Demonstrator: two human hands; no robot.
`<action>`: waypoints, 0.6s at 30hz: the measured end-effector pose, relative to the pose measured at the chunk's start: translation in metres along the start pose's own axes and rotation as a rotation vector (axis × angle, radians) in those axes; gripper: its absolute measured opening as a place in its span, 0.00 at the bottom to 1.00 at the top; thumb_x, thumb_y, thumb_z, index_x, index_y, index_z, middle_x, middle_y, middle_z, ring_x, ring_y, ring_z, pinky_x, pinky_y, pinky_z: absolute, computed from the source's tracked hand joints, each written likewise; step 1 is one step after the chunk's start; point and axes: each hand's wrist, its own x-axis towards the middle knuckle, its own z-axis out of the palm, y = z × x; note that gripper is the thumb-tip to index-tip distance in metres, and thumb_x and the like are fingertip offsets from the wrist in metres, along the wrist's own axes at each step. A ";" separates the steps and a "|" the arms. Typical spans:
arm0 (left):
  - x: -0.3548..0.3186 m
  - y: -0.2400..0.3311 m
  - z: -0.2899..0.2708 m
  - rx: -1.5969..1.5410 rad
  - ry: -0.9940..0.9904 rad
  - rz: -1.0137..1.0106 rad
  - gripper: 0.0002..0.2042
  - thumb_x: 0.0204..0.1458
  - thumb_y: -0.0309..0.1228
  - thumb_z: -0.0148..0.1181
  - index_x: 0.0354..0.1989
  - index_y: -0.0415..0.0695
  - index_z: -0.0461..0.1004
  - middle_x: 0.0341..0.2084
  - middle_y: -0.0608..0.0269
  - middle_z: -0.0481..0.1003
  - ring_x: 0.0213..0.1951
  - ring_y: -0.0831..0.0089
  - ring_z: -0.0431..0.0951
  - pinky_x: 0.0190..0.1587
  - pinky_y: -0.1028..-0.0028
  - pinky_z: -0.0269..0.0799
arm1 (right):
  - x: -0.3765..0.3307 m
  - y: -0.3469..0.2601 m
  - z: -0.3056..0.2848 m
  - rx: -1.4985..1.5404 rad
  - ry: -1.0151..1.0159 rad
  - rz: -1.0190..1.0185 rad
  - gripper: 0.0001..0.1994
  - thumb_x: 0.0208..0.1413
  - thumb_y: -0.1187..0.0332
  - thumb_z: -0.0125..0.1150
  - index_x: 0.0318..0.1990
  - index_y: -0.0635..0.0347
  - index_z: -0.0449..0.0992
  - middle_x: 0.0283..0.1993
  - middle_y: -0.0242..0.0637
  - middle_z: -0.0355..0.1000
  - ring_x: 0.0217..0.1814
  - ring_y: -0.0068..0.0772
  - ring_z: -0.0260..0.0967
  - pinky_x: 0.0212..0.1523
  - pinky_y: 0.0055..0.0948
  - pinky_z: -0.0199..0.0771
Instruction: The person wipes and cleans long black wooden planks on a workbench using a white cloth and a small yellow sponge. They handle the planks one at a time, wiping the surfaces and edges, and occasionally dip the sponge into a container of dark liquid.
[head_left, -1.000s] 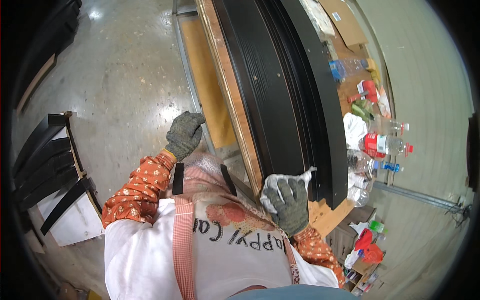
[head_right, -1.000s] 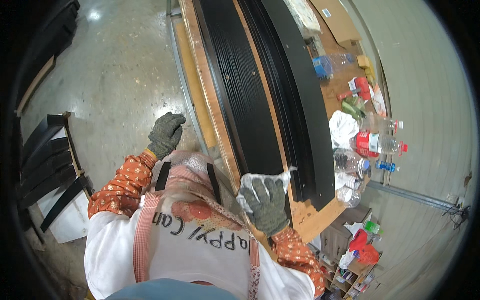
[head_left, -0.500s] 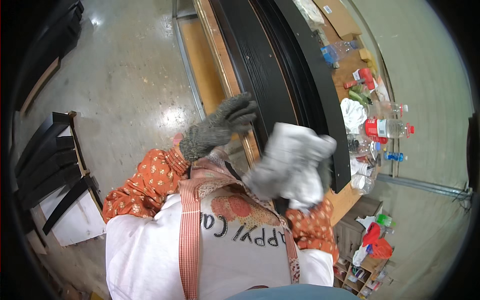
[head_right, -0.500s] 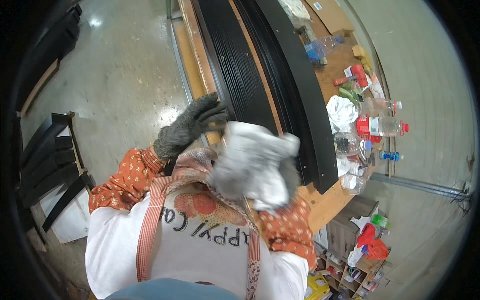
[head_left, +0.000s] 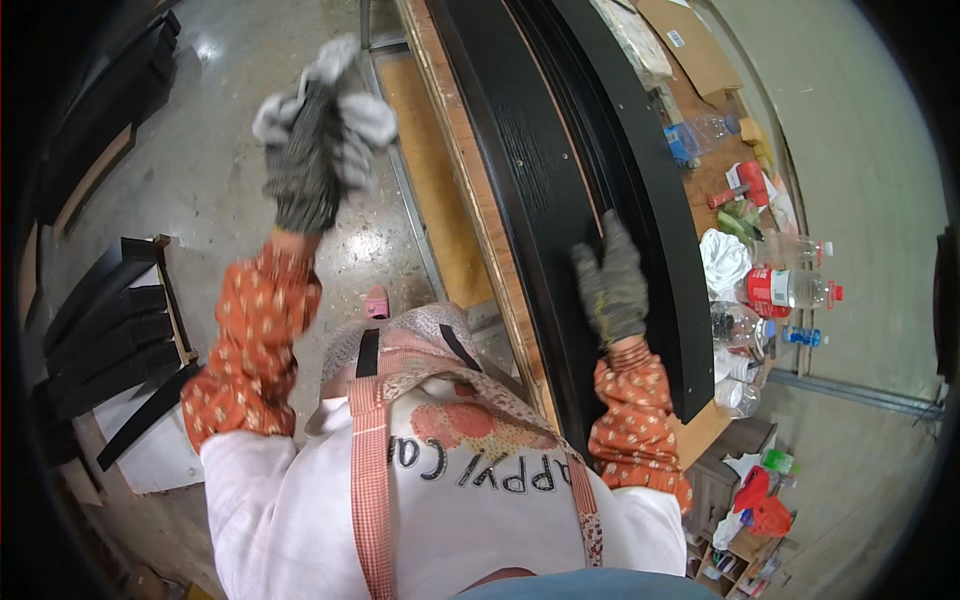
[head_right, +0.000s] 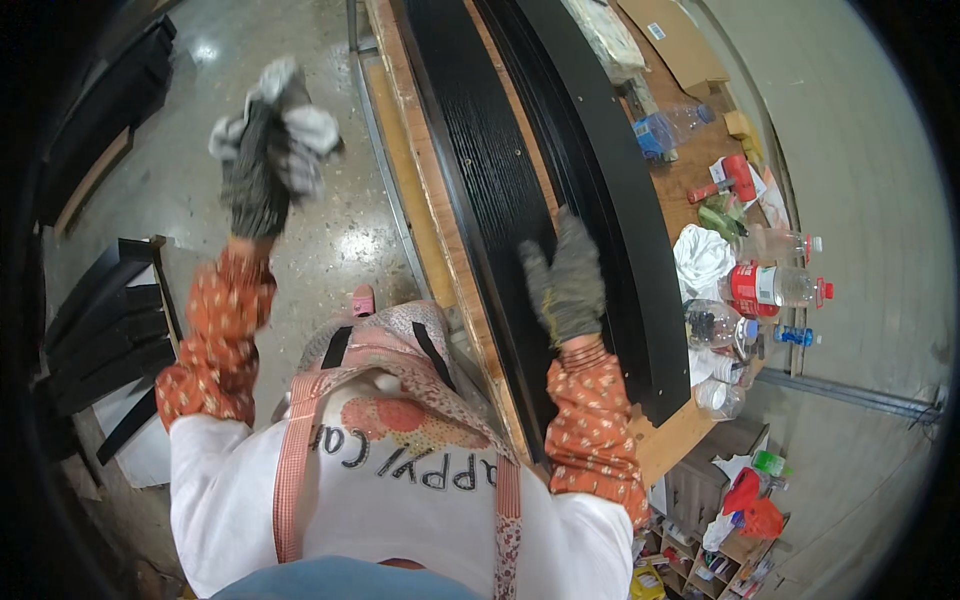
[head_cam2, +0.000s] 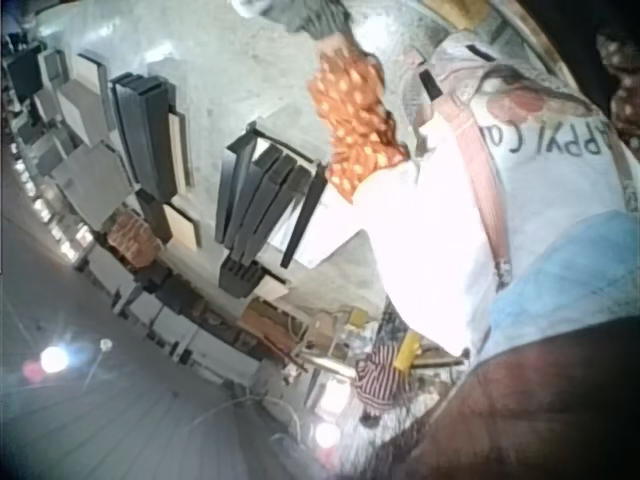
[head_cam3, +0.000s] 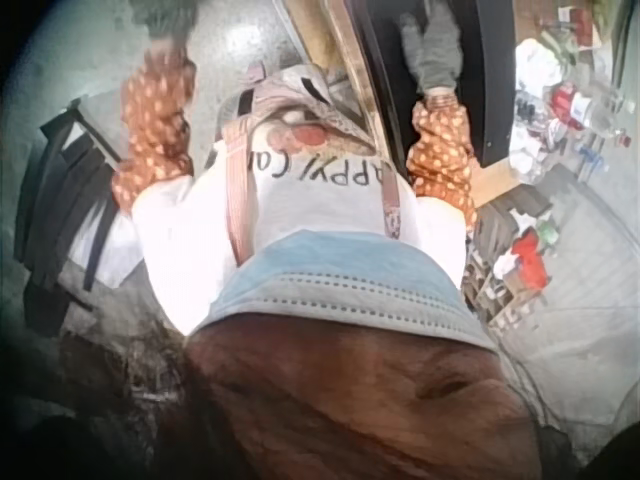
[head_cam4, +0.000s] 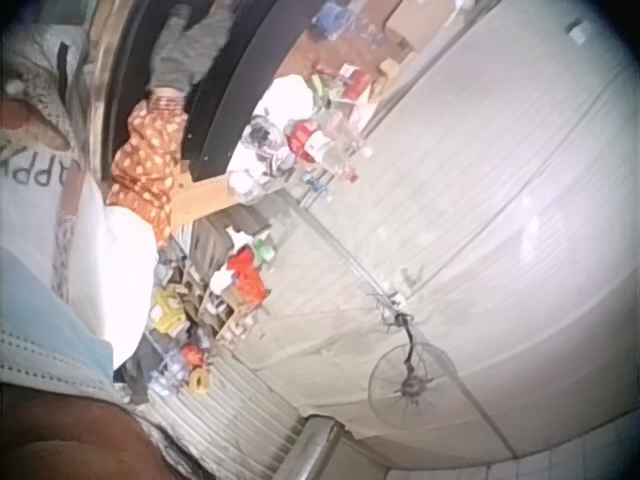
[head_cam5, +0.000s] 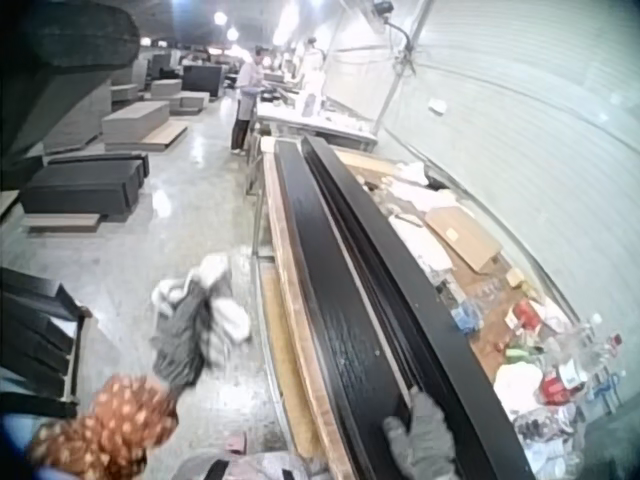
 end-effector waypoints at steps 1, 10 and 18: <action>0.030 0.009 0.007 0.354 0.023 0.209 0.11 0.61 0.35 0.54 0.47 0.43 0.74 0.38 0.65 0.75 0.36 0.76 0.75 0.36 0.76 0.74 | -0.006 -0.003 0.001 0.019 -0.027 -0.003 0.33 0.57 0.56 0.58 0.66 0.61 0.57 0.64 0.52 0.61 0.66 0.50 0.59 0.64 0.40 0.61; 0.147 -0.118 0.013 1.402 -0.216 0.960 0.20 0.41 0.24 0.60 0.47 0.49 0.76 0.48 0.60 0.76 0.55 0.63 0.72 0.63 0.61 0.59 | -0.007 -0.017 -0.002 0.092 -0.099 -0.052 0.30 0.58 0.63 0.57 0.67 0.58 0.57 0.64 0.50 0.62 0.64 0.49 0.62 0.62 0.40 0.64; -0.066 -0.112 0.136 1.293 -0.610 0.500 0.18 0.46 0.29 0.54 0.49 0.46 0.73 0.55 0.53 0.69 0.60 0.50 0.64 0.69 0.47 0.41 | -0.005 -0.006 -0.004 0.186 -0.089 -0.037 0.31 0.54 0.67 0.57 0.66 0.58 0.57 0.62 0.51 0.64 0.62 0.48 0.64 0.60 0.39 0.65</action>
